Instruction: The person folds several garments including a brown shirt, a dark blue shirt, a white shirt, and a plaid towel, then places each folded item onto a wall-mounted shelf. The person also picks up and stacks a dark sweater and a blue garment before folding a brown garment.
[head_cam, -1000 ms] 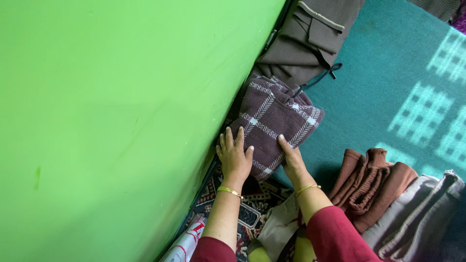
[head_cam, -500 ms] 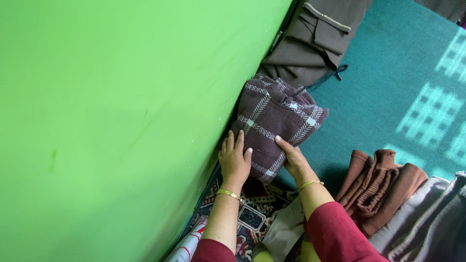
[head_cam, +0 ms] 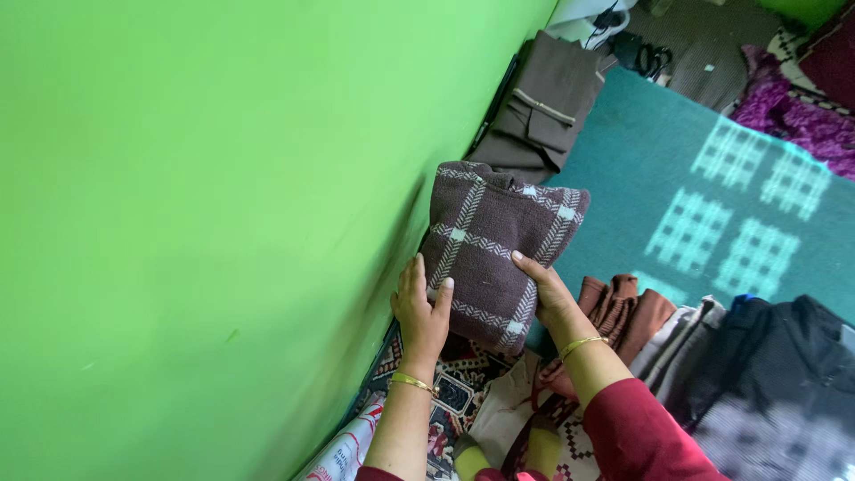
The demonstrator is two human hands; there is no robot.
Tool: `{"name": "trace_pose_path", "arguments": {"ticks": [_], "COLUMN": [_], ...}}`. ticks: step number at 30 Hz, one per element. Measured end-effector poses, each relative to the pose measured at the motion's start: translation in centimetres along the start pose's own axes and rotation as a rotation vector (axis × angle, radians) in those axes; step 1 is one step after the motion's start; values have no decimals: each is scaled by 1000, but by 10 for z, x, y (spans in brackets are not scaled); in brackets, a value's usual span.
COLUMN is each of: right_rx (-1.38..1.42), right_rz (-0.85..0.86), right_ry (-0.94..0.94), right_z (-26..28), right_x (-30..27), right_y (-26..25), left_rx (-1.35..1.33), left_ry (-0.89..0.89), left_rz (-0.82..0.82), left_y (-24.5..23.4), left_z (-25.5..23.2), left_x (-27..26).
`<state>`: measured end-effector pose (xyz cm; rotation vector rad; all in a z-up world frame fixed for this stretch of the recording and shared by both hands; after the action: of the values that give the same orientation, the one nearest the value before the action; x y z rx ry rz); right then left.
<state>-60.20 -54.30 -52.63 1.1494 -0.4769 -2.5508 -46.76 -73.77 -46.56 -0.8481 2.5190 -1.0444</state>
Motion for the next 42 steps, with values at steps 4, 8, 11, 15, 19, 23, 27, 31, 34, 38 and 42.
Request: {"name": "trace_pose_path", "arguments": {"ticks": [4, 8, 11, 15, 19, 23, 27, 31, 34, 38, 42], "right_rx": [48, 19, 25, -1, 39, 54, 62, -113, -206, -201, -83], "right_rz": [69, 28, 21, -68, 118, 256, 415, 293, 146, 66, 55], "right_ry": [-12, 15, 1, 2, -79, -105, -127, -77, -84, -134, -190], "right_z": [47, 105, 155, 201, 235, 252, 265, 273, 283, 292, 288], "right_x": [-64, -136, -196, -274, -321, -338, -350, -369, -390, -426, -461], "right_y": [10, 27, 46, 62, 75, 65, 52, 30, 14, 0, -19], "left_rx": [-362, -1139, -1125, -1630, -1762, -1697, -1339, -996, -901, -905, -1055], "left_ry": [-319, -595, -643, -451, -237, -140, -168, -78, -24, 46, -13], "left_rz": [82, 254, 284, 538, 585, 536, 501, 555, 611, 704, 922], "left_y": [-26, -42, -70, -111, -176, -222, -233, -221, -209, -206, -199], "left_z": [-6, -14, -40, -157, -264, -328, -344, -361, -376, -407, -433], "left_x": [-6, -16, -31, -57, -79, -93, -102, -99, -99, -110, -134]}}
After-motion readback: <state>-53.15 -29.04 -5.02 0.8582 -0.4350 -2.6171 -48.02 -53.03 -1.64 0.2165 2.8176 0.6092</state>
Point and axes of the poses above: each hand's wrist, its own x-axis towards the middle knuckle, its own y-axis out of the palm, z = x × y, the point moved 7 cm from there along x, towards the middle knuckle, and after that the axes turned 3 degrees about x, right-handed, at the moved point
